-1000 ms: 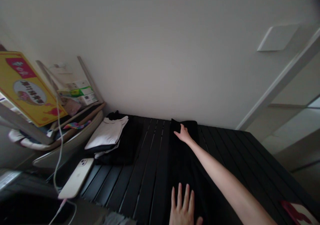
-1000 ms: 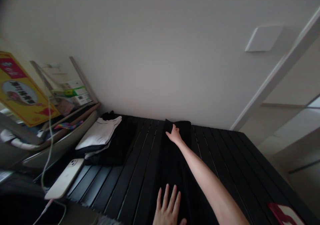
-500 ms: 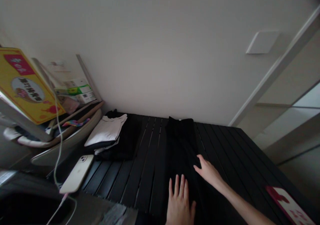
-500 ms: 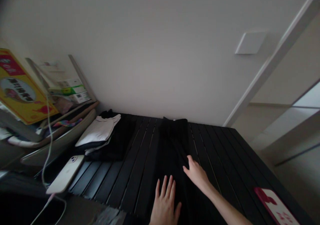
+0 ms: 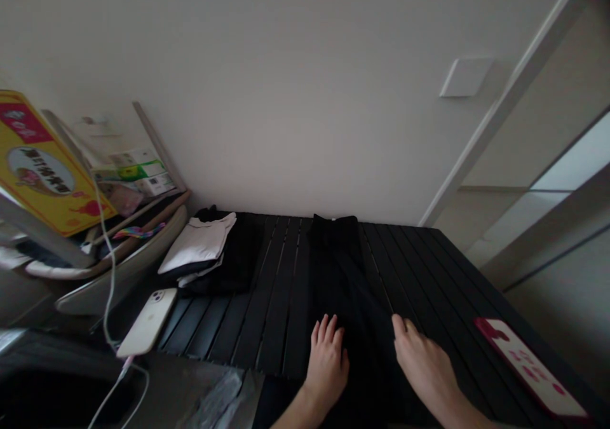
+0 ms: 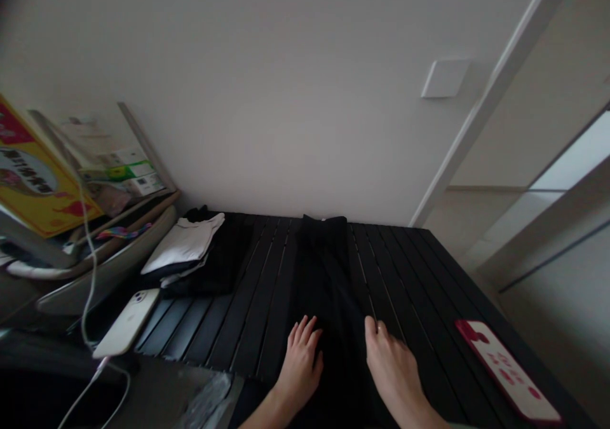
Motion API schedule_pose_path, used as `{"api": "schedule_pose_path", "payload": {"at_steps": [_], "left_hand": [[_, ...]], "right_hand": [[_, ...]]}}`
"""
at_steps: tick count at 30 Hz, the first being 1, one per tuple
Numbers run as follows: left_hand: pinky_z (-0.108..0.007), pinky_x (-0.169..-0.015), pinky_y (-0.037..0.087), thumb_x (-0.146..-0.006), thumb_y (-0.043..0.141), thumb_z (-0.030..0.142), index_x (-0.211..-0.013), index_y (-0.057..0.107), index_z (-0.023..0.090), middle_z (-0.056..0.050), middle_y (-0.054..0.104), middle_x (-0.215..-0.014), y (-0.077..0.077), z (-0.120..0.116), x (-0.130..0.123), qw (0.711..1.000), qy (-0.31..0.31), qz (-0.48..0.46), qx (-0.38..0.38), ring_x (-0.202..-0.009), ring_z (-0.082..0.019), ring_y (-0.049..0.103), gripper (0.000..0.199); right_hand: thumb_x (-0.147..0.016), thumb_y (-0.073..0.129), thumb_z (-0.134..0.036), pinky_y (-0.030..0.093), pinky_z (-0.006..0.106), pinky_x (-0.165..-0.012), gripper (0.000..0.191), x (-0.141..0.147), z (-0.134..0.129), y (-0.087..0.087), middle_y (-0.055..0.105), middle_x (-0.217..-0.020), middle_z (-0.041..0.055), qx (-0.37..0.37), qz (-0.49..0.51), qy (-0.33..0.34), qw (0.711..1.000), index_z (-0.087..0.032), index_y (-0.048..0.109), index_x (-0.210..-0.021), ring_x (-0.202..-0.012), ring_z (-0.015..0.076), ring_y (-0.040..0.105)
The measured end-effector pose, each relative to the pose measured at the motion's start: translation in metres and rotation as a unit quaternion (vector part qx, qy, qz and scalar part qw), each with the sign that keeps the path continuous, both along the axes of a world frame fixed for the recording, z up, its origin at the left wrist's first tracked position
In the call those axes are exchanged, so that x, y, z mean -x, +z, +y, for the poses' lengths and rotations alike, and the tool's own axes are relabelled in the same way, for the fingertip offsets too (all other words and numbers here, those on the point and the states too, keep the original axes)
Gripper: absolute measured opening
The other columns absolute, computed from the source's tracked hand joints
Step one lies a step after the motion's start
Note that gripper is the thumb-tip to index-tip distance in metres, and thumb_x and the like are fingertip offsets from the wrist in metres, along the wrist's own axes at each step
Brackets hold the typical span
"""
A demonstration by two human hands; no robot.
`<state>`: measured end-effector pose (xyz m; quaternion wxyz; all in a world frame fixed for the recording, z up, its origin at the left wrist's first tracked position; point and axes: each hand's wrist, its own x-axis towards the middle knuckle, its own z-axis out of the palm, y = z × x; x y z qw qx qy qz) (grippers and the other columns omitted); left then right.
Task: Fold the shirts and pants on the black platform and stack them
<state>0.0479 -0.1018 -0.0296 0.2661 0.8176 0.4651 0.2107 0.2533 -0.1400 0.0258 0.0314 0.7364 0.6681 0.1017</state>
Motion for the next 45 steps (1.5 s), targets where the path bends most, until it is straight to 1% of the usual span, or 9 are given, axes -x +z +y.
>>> {"api": "schedule_pose_path", "payload": {"at_steps": [4, 8, 16, 20, 25, 30, 38, 42, 45], "left_hand": [[-0.043, -0.108, 0.035, -0.094, 0.039, 0.032, -0.128, 0.051, 0.017, -0.011, 0.055, -0.131, 0.021, 0.007, 0.002, 0.972, 0.023, -0.194, 0.128, -0.124, -0.024, 0.048, 0.039], [-0.035, -0.093, 0.045, -0.091, 0.047, 0.047, -0.135, 0.035, 0.015, -0.012, 0.061, -0.113, 0.036, 0.018, -0.008, 0.874, 0.085, -0.334, 0.343, -0.104, -0.021, 0.059, 0.056], [-0.030, -0.076, 0.048, -0.069, 0.073, 0.032, -0.134, 0.027, 0.016, -0.008, 0.061, -0.099, 0.027, -0.004, 0.002, 0.839, 0.079, -0.369, 0.393, -0.086, -0.020, 0.061, 0.081], [-0.033, -0.080, 0.049, -0.074, 0.070, 0.042, -0.133, 0.027, 0.020, -0.009, 0.059, -0.103, 0.053, -0.012, 0.009, 0.810, 0.077, -0.429, 0.392, -0.091, -0.021, 0.061, 0.076], [-0.033, -0.089, 0.047, -0.081, 0.064, 0.046, -0.137, 0.024, 0.027, -0.008, 0.055, -0.112, 0.091, -0.013, -0.003, 0.787, 0.052, -0.482, 0.381, -0.102, -0.020, 0.058, 0.071], [-0.021, -0.068, 0.047, -0.081, 0.063, 0.030, -0.140, 0.023, 0.030, -0.003, 0.049, -0.103, 0.089, -0.012, 0.012, 0.847, 0.064, -0.428, 0.309, -0.083, -0.012, 0.056, 0.071], [-0.023, -0.070, 0.049, -0.073, 0.052, 0.003, -0.138, 0.032, 0.022, -0.005, 0.047, -0.117, 0.019, -0.037, 0.058, 0.952, 0.015, -0.158, 0.262, -0.068, -0.006, 0.053, 0.071], [-0.030, -0.090, 0.049, -0.080, 0.043, 0.004, -0.142, 0.030, 0.023, -0.010, 0.043, -0.135, 0.015, -0.052, 0.068, 0.986, -0.017, -0.073, 0.150, -0.088, -0.012, 0.060, 0.066], [-0.040, -0.110, 0.032, -0.077, 0.037, -0.002, -0.142, 0.036, 0.025, -0.006, 0.040, -0.145, 0.018, -0.052, 0.082, 0.996, -0.051, 0.067, 0.007, -0.127, -0.021, 0.044, 0.071]], "right_hand": [[-0.089, 0.031, -0.010, 0.056, 0.030, -0.072, 0.043, 0.023, -0.005, 0.018, 0.066, -0.116, 0.0117, -0.004, 0.227, 0.106, 0.968, -0.017, 0.057, -0.122, -0.088, 0.0206, 0.070], [-0.089, 0.038, -0.017, 0.051, 0.028, -0.092, 0.047, 0.051, -0.018, 0.027, 0.066, -0.120, 0.0074, 0.105, 0.376, 0.183, 0.902, -0.021, 0.051, -0.134, -0.104, 0.0178, 0.065], [-0.073, 0.052, -0.018, 0.030, 0.037, -0.113, 0.075, 0.029, -0.047, -0.002, 0.030, -0.153, 0.0094, 0.194, 0.324, 0.116, 0.919, -0.019, 0.036, -0.145, -0.138, 0.0233, 0.033], [-0.055, 0.068, -0.021, 0.026, 0.046, -0.113, 0.110, 0.029, -0.069, -0.035, 0.005, -0.159, 0.0106, 0.149, 0.312, 0.120, 0.931, -0.022, 0.015, -0.152, -0.143, 0.0325, 0.017], [-0.069, 0.054, -0.014, 0.034, 0.047, -0.108, 0.102, 0.062, -0.081, -0.056, 0.009, -0.157, 0.0154, -0.063, 0.340, 0.056, 0.937, -0.023, -0.008, -0.150, -0.140, 0.0304, 0.026], [-0.070, 0.038, -0.001, 0.049, 0.038, -0.091, 0.084, 0.050, -0.083, -0.042, 0.047, -0.137, 0.0094, -0.136, 0.325, 0.017, 0.936, -0.028, 0.017, -0.147, -0.120, 0.0242, 0.054], [-0.070, 0.047, -0.005, 0.049, 0.038, -0.081, 0.048, 0.015, -0.129, -0.068, 0.071, -0.105, 0.0033, -0.182, 0.145, 0.253, 0.939, -0.027, 0.065, -0.108, -0.095, 0.0249, 0.064], [-0.067, 0.047, -0.005, 0.053, 0.032, -0.076, 0.042, 0.010, -0.138, -0.092, 0.072, -0.104, 0.0038, -0.115, 0.122, 0.251, 0.953, -0.024, 0.069, -0.097, -0.094, 0.0231, 0.066], [-0.072, 0.048, -0.008, 0.054, 0.032, -0.083, 0.037, 0.009, -0.136, -0.081, 0.070, -0.112, 0.0050, -0.085, 0.155, 0.231, 0.957, -0.022, 0.069, -0.099, -0.101, 0.0233, 0.065]]}}
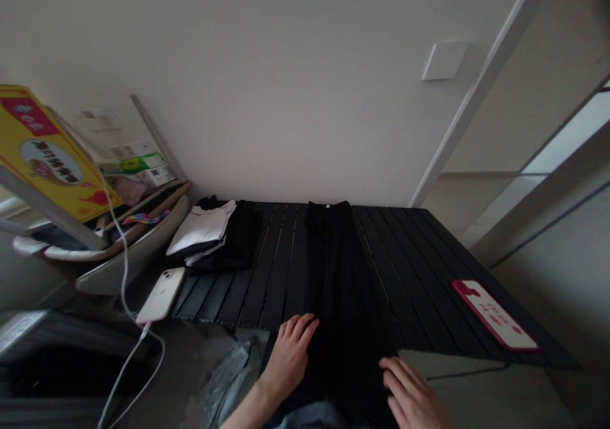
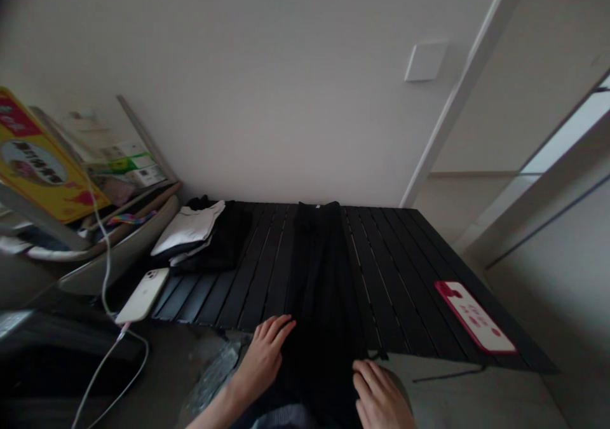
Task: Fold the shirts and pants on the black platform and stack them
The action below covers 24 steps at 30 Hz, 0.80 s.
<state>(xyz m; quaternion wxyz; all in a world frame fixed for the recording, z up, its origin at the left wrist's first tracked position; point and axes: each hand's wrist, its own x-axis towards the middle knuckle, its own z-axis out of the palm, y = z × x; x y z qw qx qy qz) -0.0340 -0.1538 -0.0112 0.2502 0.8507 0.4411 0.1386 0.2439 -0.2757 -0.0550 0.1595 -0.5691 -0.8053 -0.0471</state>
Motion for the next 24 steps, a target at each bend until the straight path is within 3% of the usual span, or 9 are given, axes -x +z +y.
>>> {"api": "schedule_pose_path", "payload": {"at_steps": [4, 8, 11, 13, 16, 18, 21, 24], "left_hand": [[-0.046, -0.114, 0.022, -0.066, 0.038, -0.010, -0.150, 0.015, 0.035, 0.002, 0.018, -0.158, -0.011, 0.004, 0.016, 0.974, -0.091, 0.161, -0.128, -0.144, -0.024, 0.017, 0.098], [-0.047, -0.115, 0.021, -0.075, 0.038, -0.010, -0.150, 0.011, 0.039, 0.003, 0.020, -0.156, -0.021, 0.005, 0.012, 0.961, -0.139, 0.176, -0.164, -0.144, -0.023, 0.018, 0.093], [-0.050, -0.114, 0.019, -0.083, 0.037, -0.004, -0.148, 0.024, 0.036, 0.000, 0.033, -0.152, -0.010, 0.007, 0.000, 0.978, -0.156, 0.103, -0.097, -0.142, -0.022, 0.024, 0.077], [-0.050, -0.114, 0.018, -0.086, 0.038, 0.003, -0.144, 0.037, 0.032, -0.003, 0.043, -0.146, 0.005, 0.012, -0.006, 0.988, -0.149, 0.030, -0.033, -0.139, -0.022, 0.032, 0.065], [-0.045, -0.112, 0.024, -0.086, 0.046, 0.015, -0.136, 0.049, 0.028, -0.005, 0.054, -0.137, 0.032, 0.021, -0.006, 0.988, -0.107, -0.085, 0.069, -0.129, -0.022, 0.045, 0.052], [-0.042, -0.110, 0.029, -0.085, 0.051, 0.025, -0.132, 0.054, 0.029, -0.004, 0.058, -0.132, 0.051, 0.024, -0.002, 0.979, -0.088, -0.133, 0.126, -0.127, -0.023, 0.045, 0.047], [-0.038, -0.103, 0.038, -0.085, 0.052, 0.031, -0.117, 0.066, 0.027, -0.003, 0.065, -0.119, 0.072, 0.021, 0.004, 0.962, -0.087, -0.154, 0.207, -0.117, -0.025, 0.051, 0.035], [-0.032, -0.090, 0.045, -0.087, 0.049, 0.035, -0.096, 0.072, 0.021, -0.002, 0.069, -0.096, 0.075, 0.015, 0.006, 0.928, -0.087, -0.168, 0.320, -0.095, -0.023, 0.059, 0.029]], "right_hand": [[-0.078, 0.045, -0.011, 0.052, 0.028, -0.093, 0.040, 0.006, 0.009, 0.041, 0.063, -0.126, 0.0060, 0.090, 0.089, -0.012, 0.992, -0.021, 0.064, -0.112, -0.112, 0.0190, 0.061], [-0.081, 0.039, -0.010, 0.044, 0.026, -0.102, 0.050, 0.016, 0.022, 0.086, 0.059, -0.131, 0.0068, 0.201, 0.173, -0.007, 0.964, -0.020, 0.056, -0.127, -0.119, 0.0154, 0.056], [-0.089, 0.040, -0.025, 0.044, 0.030, -0.102, 0.041, 0.017, 0.035, 0.115, 0.062, -0.125, 0.0088, 0.263, 0.214, -0.021, 0.941, -0.021, 0.057, -0.126, -0.115, 0.0173, 0.058], [-0.085, 0.051, -0.033, 0.041, 0.033, -0.105, 0.042, 0.012, 0.044, 0.128, 0.060, -0.128, 0.0099, 0.297, 0.231, -0.016, 0.926, -0.021, 0.057, -0.125, -0.119, 0.0203, 0.056], [-0.068, 0.065, -0.022, 0.036, 0.035, -0.109, 0.063, 0.000, 0.053, 0.139, 0.052, -0.138, 0.0097, 0.342, 0.235, 0.016, 0.910, -0.023, 0.054, -0.131, -0.126, 0.0235, 0.050], [-0.061, 0.061, -0.011, 0.037, 0.034, -0.107, 0.070, -0.007, 0.057, 0.145, 0.054, -0.137, 0.0074, 0.362, 0.230, 0.028, 0.903, -0.026, 0.055, -0.130, -0.125, 0.0226, 0.050], [-0.062, 0.049, -0.004, 0.047, 0.028, -0.091, 0.054, -0.010, 0.065, 0.157, 0.069, -0.108, 0.0027, 0.394, 0.216, 0.044, 0.892, -0.028, 0.069, -0.106, -0.105, 0.0190, 0.063], [-0.066, 0.050, -0.008, 0.050, 0.022, -0.066, 0.030, -0.010, 0.084, 0.165, 0.065, -0.072, -0.0021, 0.498, 0.243, 0.100, 0.826, -0.022, 0.071, -0.081, -0.071, 0.0142, 0.064]]}}
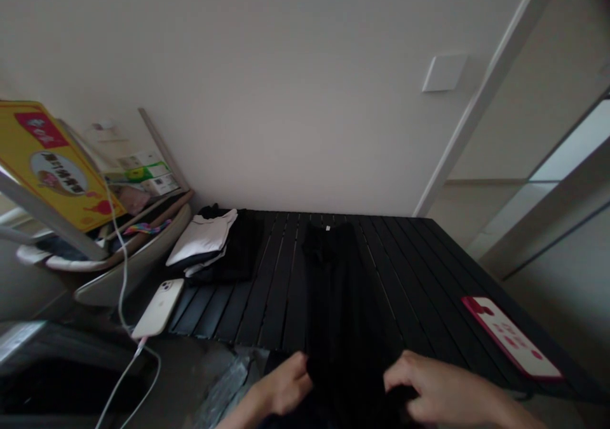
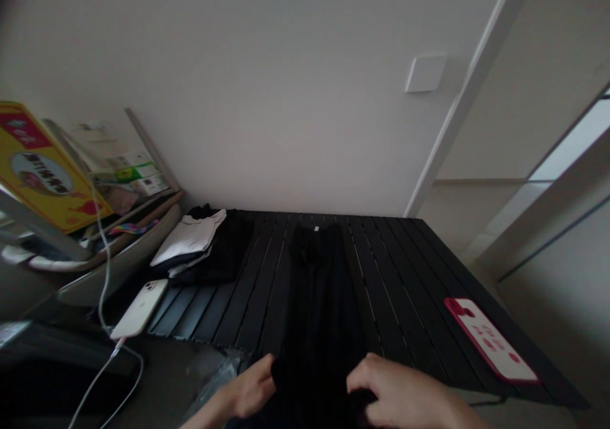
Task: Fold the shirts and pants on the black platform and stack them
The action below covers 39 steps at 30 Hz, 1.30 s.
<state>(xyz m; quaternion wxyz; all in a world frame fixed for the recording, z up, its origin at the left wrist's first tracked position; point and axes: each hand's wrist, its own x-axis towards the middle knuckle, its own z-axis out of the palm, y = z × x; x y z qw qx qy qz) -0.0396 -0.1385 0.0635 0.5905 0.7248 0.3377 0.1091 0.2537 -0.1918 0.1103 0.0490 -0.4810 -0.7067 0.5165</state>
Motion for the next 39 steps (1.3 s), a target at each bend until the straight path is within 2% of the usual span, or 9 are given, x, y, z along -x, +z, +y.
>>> {"api": "schedule_pose_path", "payload": {"at_steps": [3, 6, 10, 15, 19, 24, 28, 33, 39], "left_hand": [[-0.034, -0.091, 0.044, -0.085, 0.053, 0.048, -0.090, 0.071, 0.017, -0.002, 0.069, -0.093, -0.019, 0.005, -0.008, 0.993, 0.089, -0.037, 0.067, -0.097, -0.025, 0.057, 0.036], [-0.037, -0.093, 0.044, -0.077, 0.060, 0.057, -0.094, 0.068, 0.015, -0.005, 0.068, -0.097, -0.041, 0.027, -0.022, 0.959, 0.246, -0.106, 0.094, -0.099, -0.026, 0.057, 0.046], [-0.035, -0.093, 0.044, -0.072, 0.070, 0.048, -0.100, 0.065, 0.016, -0.005, 0.068, -0.099, -0.050, 0.060, -0.040, 0.931, 0.292, -0.191, 0.104, -0.101, -0.024, 0.059, 0.043], [-0.028, -0.075, 0.048, -0.074, 0.068, 0.038, -0.095, 0.065, 0.014, -0.004, 0.068, -0.086, -0.038, 0.098, -0.057, 0.944, 0.280, -0.161, 0.066, -0.083, -0.019, 0.062, 0.031], [-0.028, -0.074, 0.049, -0.082, 0.059, 0.031, -0.095, 0.066, 0.012, -0.006, 0.069, -0.086, -0.011, 0.166, -0.079, 0.942, 0.307, -0.117, -0.074, -0.081, -0.019, 0.063, 0.024], [-0.039, -0.099, 0.040, -0.089, 0.050, 0.020, -0.124, 0.054, 0.010, -0.018, 0.060, -0.122, 0.008, 0.253, -0.116, 0.904, 0.388, -0.042, -0.174, -0.116, -0.026, 0.054, 0.036], [-0.049, -0.112, 0.019, -0.092, 0.042, 0.017, -0.144, 0.032, 0.016, -0.016, 0.032, -0.151, -0.032, 0.246, -0.127, 0.879, 0.373, 0.043, -0.295, -0.142, -0.027, 0.022, 0.053], [-0.057, -0.114, 0.010, -0.095, 0.037, 0.035, -0.143, 0.039, 0.027, -0.003, 0.034, -0.152, -0.100, 0.210, -0.121, 0.854, 0.217, 0.257, -0.397, -0.144, -0.030, 0.015, 0.049], [-0.049, -0.109, 0.027, -0.096, 0.033, 0.036, -0.144, 0.038, 0.020, -0.008, 0.033, -0.152, -0.096, 0.203, -0.113, 0.797, 0.270, 0.368, -0.395, -0.139, -0.030, 0.027, 0.051]], "right_hand": [[-0.072, 0.058, -0.022, 0.046, 0.018, -0.052, 0.015, -0.005, 0.033, -0.010, 0.060, -0.070, -0.0037, 0.070, 0.097, -0.040, 0.992, -0.018, 0.067, -0.083, -0.058, 0.0103, 0.057], [-0.076, 0.056, -0.033, 0.046, 0.019, -0.045, 0.021, -0.015, 0.071, -0.036, 0.060, -0.077, -0.0016, 0.029, 0.120, -0.161, 0.979, -0.016, 0.062, -0.087, -0.054, 0.0091, 0.055], [-0.074, 0.057, -0.036, 0.051, 0.023, -0.046, 0.023, -0.020, 0.108, -0.070, 0.060, -0.075, 0.0002, 0.007, 0.123, -0.273, 0.954, -0.015, 0.057, -0.083, -0.061, 0.0135, 0.061], [-0.077, 0.053, -0.033, 0.058, 0.033, -0.056, 0.018, -0.018, 0.137, -0.079, 0.062, -0.067, 0.0012, -0.028, 0.127, -0.304, 0.944, -0.015, 0.056, -0.080, -0.068, 0.0196, 0.067], [-0.081, 0.052, -0.029, 0.058, 0.035, -0.060, 0.019, -0.035, 0.189, -0.059, 0.066, -0.072, 0.0044, -0.124, 0.075, -0.353, 0.924, -0.014, 0.060, -0.089, -0.070, 0.0213, 0.068], [-0.088, 0.048, -0.032, 0.044, 0.044, -0.099, 0.053, -0.039, 0.260, -0.048, 0.052, -0.134, 0.0208, -0.269, -0.034, -0.415, 0.869, -0.010, 0.040, -0.136, -0.121, 0.0294, 0.052], [-0.090, 0.046, -0.038, 0.015, 0.054, -0.113, 0.066, -0.007, 0.255, -0.091, 0.016, -0.157, 0.0159, -0.314, -0.116, -0.382, 0.862, -0.012, 0.025, -0.147, -0.144, 0.0320, 0.007], [-0.096, 0.026, -0.045, 0.006, 0.058, -0.112, 0.057, 0.020, 0.224, -0.155, 0.019, -0.157, 0.0066, -0.280, -0.253, -0.299, 0.877, -0.022, 0.028, -0.148, -0.145, 0.0270, 0.011], [-0.097, 0.023, -0.041, 0.020, 0.051, -0.109, 0.054, 0.009, 0.224, -0.152, 0.028, -0.154, 0.0108, -0.247, -0.341, -0.342, 0.840, -0.022, 0.033, -0.146, -0.139, 0.0275, 0.025]]}}
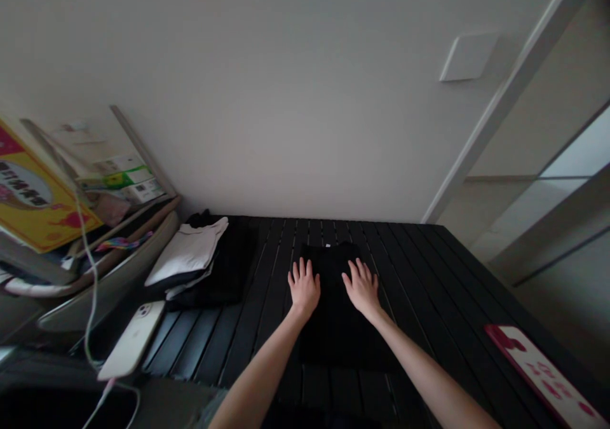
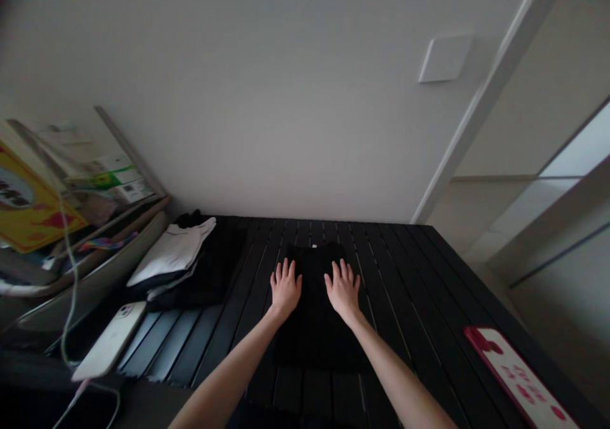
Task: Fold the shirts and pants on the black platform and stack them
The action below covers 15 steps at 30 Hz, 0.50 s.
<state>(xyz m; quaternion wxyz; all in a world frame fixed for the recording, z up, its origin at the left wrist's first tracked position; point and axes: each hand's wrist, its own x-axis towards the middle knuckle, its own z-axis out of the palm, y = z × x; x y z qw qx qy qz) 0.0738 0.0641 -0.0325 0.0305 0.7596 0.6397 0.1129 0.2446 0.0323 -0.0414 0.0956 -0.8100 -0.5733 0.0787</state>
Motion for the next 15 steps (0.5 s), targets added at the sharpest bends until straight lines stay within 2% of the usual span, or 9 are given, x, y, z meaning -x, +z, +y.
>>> {"api": "schedule_pose_path", "payload": {"at_steps": [2, 4, 6, 9, 12, 15], "left_hand": [[-0.046, -0.101, 0.036, -0.095, 0.035, 0.030, -0.141, 0.041, 0.013, -0.015, 0.045, -0.142, 0.008, -0.011, 0.008, 0.999, 0.052, 0.004, -0.010, -0.128, -0.031, 0.041, 0.049], [-0.045, -0.092, 0.042, -0.094, 0.036, 0.027, -0.137, 0.044, 0.010, -0.018, 0.055, -0.128, 0.014, -0.025, 0.015, 0.997, 0.072, 0.007, -0.004, -0.114, -0.030, 0.051, 0.047], [-0.043, -0.088, 0.043, -0.094, 0.035, 0.023, -0.136, 0.044, 0.010, -0.017, 0.058, -0.120, 0.017, -0.038, 0.019, 0.998, 0.060, 0.002, 0.012, -0.106, -0.029, 0.056, 0.045], [-0.039, -0.087, 0.043, -0.091, 0.036, 0.013, -0.140, 0.036, 0.008, -0.019, 0.056, -0.122, 0.020, -0.047, 0.019, 0.996, 0.045, -0.042, 0.059, -0.107, -0.027, 0.057, 0.050], [-0.033, -0.090, 0.043, -0.086, 0.037, 0.005, -0.142, 0.028, 0.003, -0.023, 0.055, -0.122, 0.022, -0.043, 0.014, 0.983, 0.052, -0.134, 0.112, -0.112, -0.026, 0.056, 0.056], [-0.033, -0.096, 0.039, -0.084, 0.039, 0.001, -0.138, 0.030, 0.003, -0.023, 0.056, -0.122, 0.024, -0.038, 0.008, 0.959, 0.030, -0.248, 0.134, -0.119, -0.026, 0.052, 0.056]], "right_hand": [[-0.096, 0.025, -0.037, 0.027, 0.055, -0.101, 0.052, -0.007, -0.006, 0.006, 0.043, -0.141, 0.0217, 0.007, -0.007, -0.063, 0.998, -0.011, 0.045, -0.137, -0.128, 0.0341, 0.039], [-0.094, 0.033, -0.035, 0.032, 0.055, -0.093, 0.046, -0.013, -0.013, 0.010, 0.055, -0.124, 0.0247, 0.022, -0.004, -0.102, 0.995, -0.007, 0.058, -0.120, -0.116, 0.0369, 0.049], [-0.091, 0.041, -0.034, 0.034, 0.053, -0.089, 0.037, -0.016, -0.019, 0.010, 0.061, -0.113, 0.0216, 0.039, 0.007, -0.113, 0.993, -0.009, 0.063, -0.107, -0.110, 0.0359, 0.052], [-0.089, 0.045, -0.031, 0.035, 0.051, -0.087, 0.029, -0.017, -0.020, 0.010, 0.066, -0.106, 0.0170, 0.057, 0.028, -0.122, 0.991, -0.014, 0.064, -0.103, -0.108, 0.0331, 0.053], [-0.088, 0.046, -0.029, 0.036, 0.050, -0.085, 0.025, -0.016, -0.017, 0.013, 0.068, -0.099, 0.0145, 0.063, 0.047, -0.134, 0.988, -0.017, 0.065, -0.100, -0.106, 0.0316, 0.055], [-0.088, 0.047, -0.026, 0.035, 0.047, -0.085, 0.023, -0.018, -0.016, 0.023, 0.069, -0.096, 0.0124, 0.046, 0.050, -0.131, 0.989, -0.018, 0.065, -0.098, -0.106, 0.0291, 0.056]]}}
